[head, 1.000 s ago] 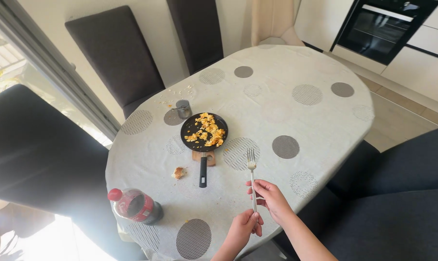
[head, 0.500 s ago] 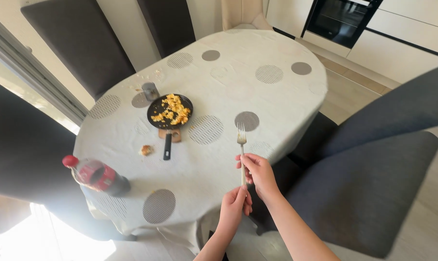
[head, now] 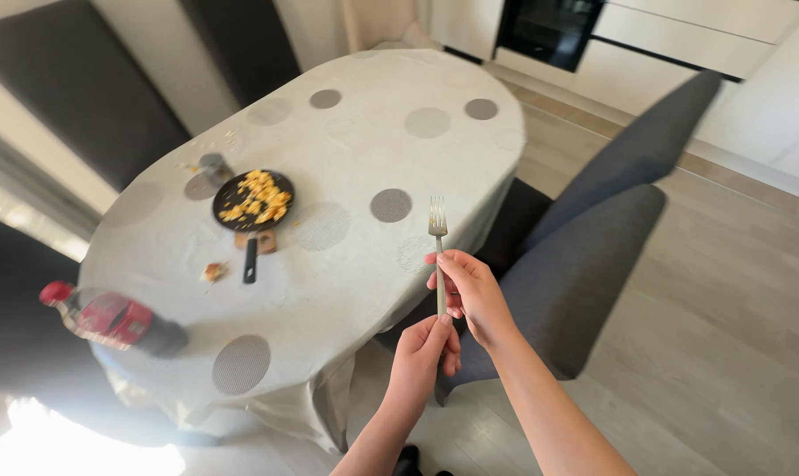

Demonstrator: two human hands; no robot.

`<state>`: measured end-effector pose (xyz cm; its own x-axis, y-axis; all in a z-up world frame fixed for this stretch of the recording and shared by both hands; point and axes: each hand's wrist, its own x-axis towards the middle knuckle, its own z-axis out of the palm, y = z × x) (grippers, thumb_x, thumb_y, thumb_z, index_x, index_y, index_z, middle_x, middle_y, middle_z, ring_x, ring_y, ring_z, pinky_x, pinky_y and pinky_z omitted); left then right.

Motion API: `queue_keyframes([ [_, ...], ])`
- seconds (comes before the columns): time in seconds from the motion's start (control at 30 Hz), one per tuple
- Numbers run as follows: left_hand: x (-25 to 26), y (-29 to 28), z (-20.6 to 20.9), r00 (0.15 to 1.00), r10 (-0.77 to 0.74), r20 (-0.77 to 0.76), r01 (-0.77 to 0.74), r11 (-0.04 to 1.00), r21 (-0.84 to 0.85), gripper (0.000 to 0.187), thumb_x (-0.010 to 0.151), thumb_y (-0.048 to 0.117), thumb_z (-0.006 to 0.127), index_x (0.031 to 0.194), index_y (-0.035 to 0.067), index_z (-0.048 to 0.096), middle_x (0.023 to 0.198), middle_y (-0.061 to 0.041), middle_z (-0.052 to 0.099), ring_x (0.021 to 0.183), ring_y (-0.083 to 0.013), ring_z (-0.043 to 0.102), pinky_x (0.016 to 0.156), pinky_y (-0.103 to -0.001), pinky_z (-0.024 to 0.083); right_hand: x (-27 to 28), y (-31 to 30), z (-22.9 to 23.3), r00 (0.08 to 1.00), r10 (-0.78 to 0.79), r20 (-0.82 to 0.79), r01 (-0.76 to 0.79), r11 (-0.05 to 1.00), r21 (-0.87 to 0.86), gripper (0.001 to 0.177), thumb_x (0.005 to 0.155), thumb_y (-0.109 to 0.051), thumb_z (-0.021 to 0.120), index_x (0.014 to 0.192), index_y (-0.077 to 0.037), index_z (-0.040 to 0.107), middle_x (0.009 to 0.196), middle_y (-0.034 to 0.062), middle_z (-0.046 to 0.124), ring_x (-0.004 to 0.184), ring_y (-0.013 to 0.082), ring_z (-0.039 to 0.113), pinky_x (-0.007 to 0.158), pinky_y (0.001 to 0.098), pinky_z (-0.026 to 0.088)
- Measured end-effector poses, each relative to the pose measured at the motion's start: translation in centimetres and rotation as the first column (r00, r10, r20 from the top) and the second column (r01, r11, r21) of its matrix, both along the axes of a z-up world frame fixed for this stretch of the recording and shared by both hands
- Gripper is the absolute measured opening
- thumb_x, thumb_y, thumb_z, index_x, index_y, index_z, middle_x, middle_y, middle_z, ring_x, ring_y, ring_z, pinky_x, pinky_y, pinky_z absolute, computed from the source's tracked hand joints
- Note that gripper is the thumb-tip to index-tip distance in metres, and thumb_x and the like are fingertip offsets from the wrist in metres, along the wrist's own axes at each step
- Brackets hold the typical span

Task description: Clearing items from a dining table and placing them on a kitchen counter and in a drawer.

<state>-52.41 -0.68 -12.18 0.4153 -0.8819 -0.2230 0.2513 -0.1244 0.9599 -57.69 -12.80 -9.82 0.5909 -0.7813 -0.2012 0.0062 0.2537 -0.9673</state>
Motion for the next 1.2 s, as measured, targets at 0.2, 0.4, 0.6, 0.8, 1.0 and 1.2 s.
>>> queue_keyframes([
  [0.2,-3.0,-2.9,1.5,0.986,-0.165,-0.031,0.163,0.986,-0.043,0.044,0.106,0.03,0.05,0.069,0.008,0.055,0.049,-0.005,0.05,0.055,-0.0148,0.051,0.067,-0.028,0.046,-3.9,-1.3,3.0,0.987,-0.156,-0.036,0.155,0.988,-0.028,0.032,0.102,-0.027,0.053,0.093,-0.002,0.073,0.069,0.0054,0.058,0.043,0.0119,0.032,0.043,0.0251,0.027],
  [0.4,-4.8,-6.8,1.4,0.954,-0.295,-0.045,0.289,0.951,-0.111,0.042,0.107,0.027,0.052,0.07,0.006,0.055,0.049,-0.006,0.051,0.053,-0.0146,0.051,0.063,-0.028,0.047,-6.7,-3.8,4.6,0.949,-0.315,-0.025,0.312,0.948,-0.069,0.029,0.102,-0.021,0.055,0.091,-0.001,0.073,0.061,0.0039,0.054,0.041,0.0099,0.031,0.042,0.0246,0.025],
  [0.6,-7.8,-10.2,-0.1,0.893,-0.416,-0.169,0.391,0.906,-0.165,0.037,0.11,0.028,0.048,0.082,0.005,0.057,0.06,-0.007,0.053,0.058,-0.0148,0.051,0.062,-0.026,0.041,-10.1,-6.9,4.1,0.888,-0.46,-0.01,0.459,0.887,-0.055,0.029,0.1,-0.021,0.055,0.091,-0.001,0.073,0.06,0.0042,0.051,0.042,0.01,0.029,0.041,0.0243,0.023],
  [0.8,-14.7,-12.8,-0.2,0.911,-0.339,-0.234,0.342,0.939,-0.029,0.035,0.11,0.024,0.043,0.082,0.006,0.054,0.057,-0.005,0.047,0.055,-0.0163,0.048,0.059,-0.029,0.041,-16.2,-11.4,1.6,0.848,-0.53,-0.001,0.528,0.846,-0.078,0.027,0.098,-0.02,0.057,0.087,-0.001,0.073,0.058,0.0058,0.051,0.044,0.0108,0.031,0.038,0.0255,0.023],
  [1.0,-23.2,-16.7,-0.1,0.919,-0.213,-0.33,0.259,0.961,0.101,0.036,0.109,0.026,0.045,0.081,0.005,0.053,0.062,-0.005,0.042,0.058,-0.0173,0.041,0.059,-0.032,0.038,-24.1,-15.5,1.0,0.853,-0.519,-0.053,0.513,0.854,-0.088,0.027,0.096,-0.018,0.056,0.086,0.0,0.074,0.06,0.0064,0.054,0.045,0.012,0.033,0.041,0.0261,0.026],
  [1.2,-31.7,-21.9,-0.7,0.879,-0.198,-0.433,0.267,0.958,0.102,0.034,0.103,0.026,0.045,0.081,0.003,0.055,0.059,-0.008,0.046,0.057,-0.0195,0.043,0.06,-0.033,0.038,-33.2,-20.3,0.1,0.84,-0.521,-0.149,0.518,0.853,-0.064,0.027,0.098,-0.02,0.058,0.092,-0.001,0.076,0.063,0.0064,0.058,0.045,0.0118,0.036,0.041,0.0259,0.029],
])
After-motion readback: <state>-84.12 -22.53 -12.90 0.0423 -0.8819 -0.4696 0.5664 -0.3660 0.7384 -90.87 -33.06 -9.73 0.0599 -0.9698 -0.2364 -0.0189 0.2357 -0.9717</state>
